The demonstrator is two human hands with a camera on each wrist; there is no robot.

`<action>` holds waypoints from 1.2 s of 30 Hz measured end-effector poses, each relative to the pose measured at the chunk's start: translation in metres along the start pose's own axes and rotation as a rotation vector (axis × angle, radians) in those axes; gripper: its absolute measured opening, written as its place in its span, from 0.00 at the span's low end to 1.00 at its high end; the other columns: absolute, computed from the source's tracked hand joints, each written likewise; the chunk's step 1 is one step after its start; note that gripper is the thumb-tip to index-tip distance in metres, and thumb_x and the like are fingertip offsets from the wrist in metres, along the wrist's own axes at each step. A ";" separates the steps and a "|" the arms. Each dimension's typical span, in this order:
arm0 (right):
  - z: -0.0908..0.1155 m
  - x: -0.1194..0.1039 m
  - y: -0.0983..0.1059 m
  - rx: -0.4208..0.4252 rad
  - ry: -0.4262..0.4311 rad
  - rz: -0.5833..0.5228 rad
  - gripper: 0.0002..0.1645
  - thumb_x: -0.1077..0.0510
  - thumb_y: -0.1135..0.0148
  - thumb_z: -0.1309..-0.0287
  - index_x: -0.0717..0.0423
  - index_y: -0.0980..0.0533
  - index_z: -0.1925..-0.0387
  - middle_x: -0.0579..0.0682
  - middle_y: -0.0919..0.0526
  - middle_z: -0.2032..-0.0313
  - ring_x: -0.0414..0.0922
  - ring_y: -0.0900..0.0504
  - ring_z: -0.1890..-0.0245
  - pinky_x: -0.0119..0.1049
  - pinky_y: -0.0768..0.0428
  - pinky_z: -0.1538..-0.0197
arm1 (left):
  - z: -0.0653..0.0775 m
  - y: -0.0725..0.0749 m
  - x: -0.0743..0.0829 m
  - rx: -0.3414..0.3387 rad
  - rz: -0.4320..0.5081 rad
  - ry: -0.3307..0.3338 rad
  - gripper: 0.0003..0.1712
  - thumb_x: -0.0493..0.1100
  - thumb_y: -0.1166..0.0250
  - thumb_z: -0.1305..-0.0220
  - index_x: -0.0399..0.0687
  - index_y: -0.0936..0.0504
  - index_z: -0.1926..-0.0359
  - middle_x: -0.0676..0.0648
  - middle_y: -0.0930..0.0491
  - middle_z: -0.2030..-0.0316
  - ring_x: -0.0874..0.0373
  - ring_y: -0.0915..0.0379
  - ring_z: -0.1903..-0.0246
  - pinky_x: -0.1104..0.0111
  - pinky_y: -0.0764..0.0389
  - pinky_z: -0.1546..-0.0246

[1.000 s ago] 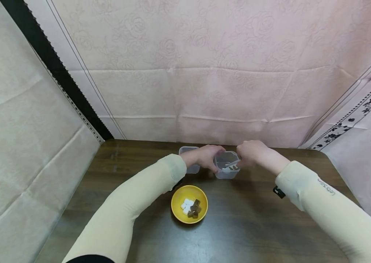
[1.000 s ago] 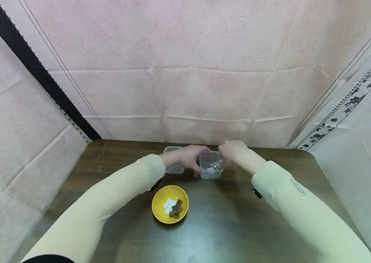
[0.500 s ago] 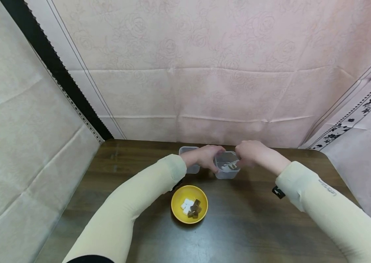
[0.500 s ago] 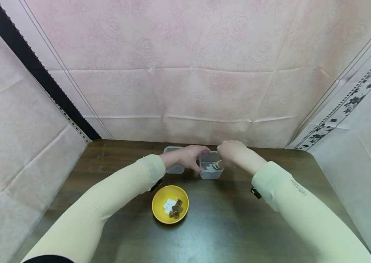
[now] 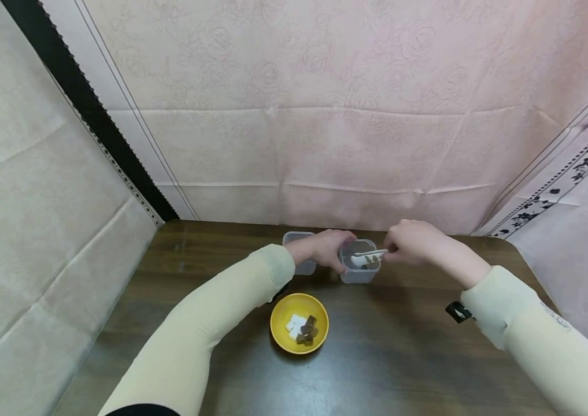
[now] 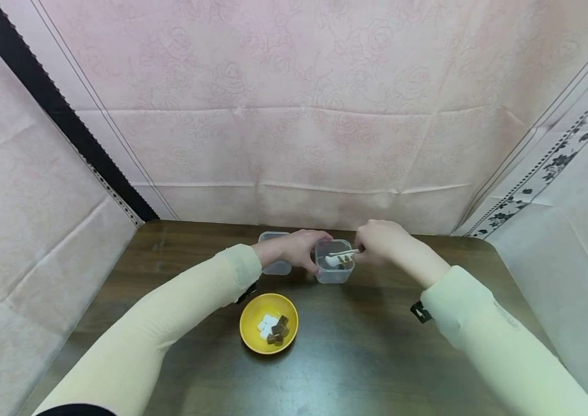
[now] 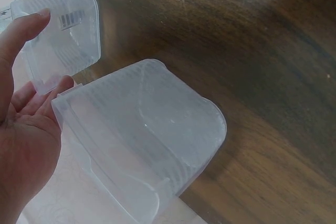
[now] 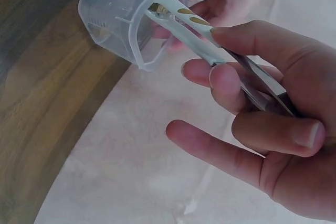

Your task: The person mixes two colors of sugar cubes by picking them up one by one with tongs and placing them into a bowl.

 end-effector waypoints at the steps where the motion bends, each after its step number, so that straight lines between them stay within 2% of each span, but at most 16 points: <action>1: 0.002 -0.001 0.002 0.008 0.006 0.000 0.20 0.57 0.30 0.42 0.44 0.27 0.86 0.36 0.35 0.85 0.36 0.40 0.83 0.33 0.42 0.77 | 0.000 0.000 0.000 0.001 -0.002 -0.002 0.49 0.44 0.19 0.38 0.45 0.34 0.22 0.45 0.28 0.25 0.54 0.30 0.28 0.64 0.29 0.27; 13: 0.026 -0.008 0.018 0.079 0.045 -0.001 0.19 0.55 0.30 0.39 0.40 0.25 0.83 0.33 0.33 0.84 0.35 0.38 0.82 0.34 0.39 0.77 | 0.000 0.000 0.000 0.004 -0.024 -0.021 0.48 0.45 0.19 0.38 0.44 0.34 0.22 0.44 0.27 0.26 0.53 0.30 0.29 0.64 0.29 0.27; 17: 0.033 -0.014 0.022 0.106 0.068 -0.003 0.20 0.56 0.30 0.38 0.39 0.27 0.83 0.32 0.36 0.84 0.33 0.39 0.82 0.33 0.40 0.76 | 0.001 0.001 0.001 0.010 -0.042 -0.023 0.49 0.45 0.19 0.38 0.44 0.34 0.22 0.44 0.27 0.27 0.53 0.30 0.29 0.63 0.29 0.27; 22: 0.040 -0.025 0.027 0.151 0.107 -0.012 0.24 0.56 0.29 0.37 0.38 0.30 0.84 0.31 0.38 0.84 0.31 0.41 0.82 0.32 0.42 0.77 | 0.001 0.001 0.000 0.019 -0.061 -0.021 0.49 0.46 0.19 0.38 0.45 0.34 0.22 0.44 0.26 0.28 0.53 0.29 0.30 0.64 0.28 0.28; 36: 0.062 -0.063 0.038 0.300 0.228 0.030 0.24 0.59 0.28 0.43 0.35 0.32 0.82 0.27 0.43 0.82 0.27 0.43 0.80 0.30 0.41 0.76 | -0.003 0.000 0.000 0.033 -0.088 -0.020 0.49 0.44 0.18 0.41 0.44 0.32 0.23 0.42 0.26 0.28 0.52 0.28 0.32 0.61 0.27 0.28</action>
Point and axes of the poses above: each hand's wrist, its own z-axis away from the middle knuckle, its own y-axis out of the back of the hand, x = y × z, the point moved 8 cm from there along -z, towards the middle knuckle
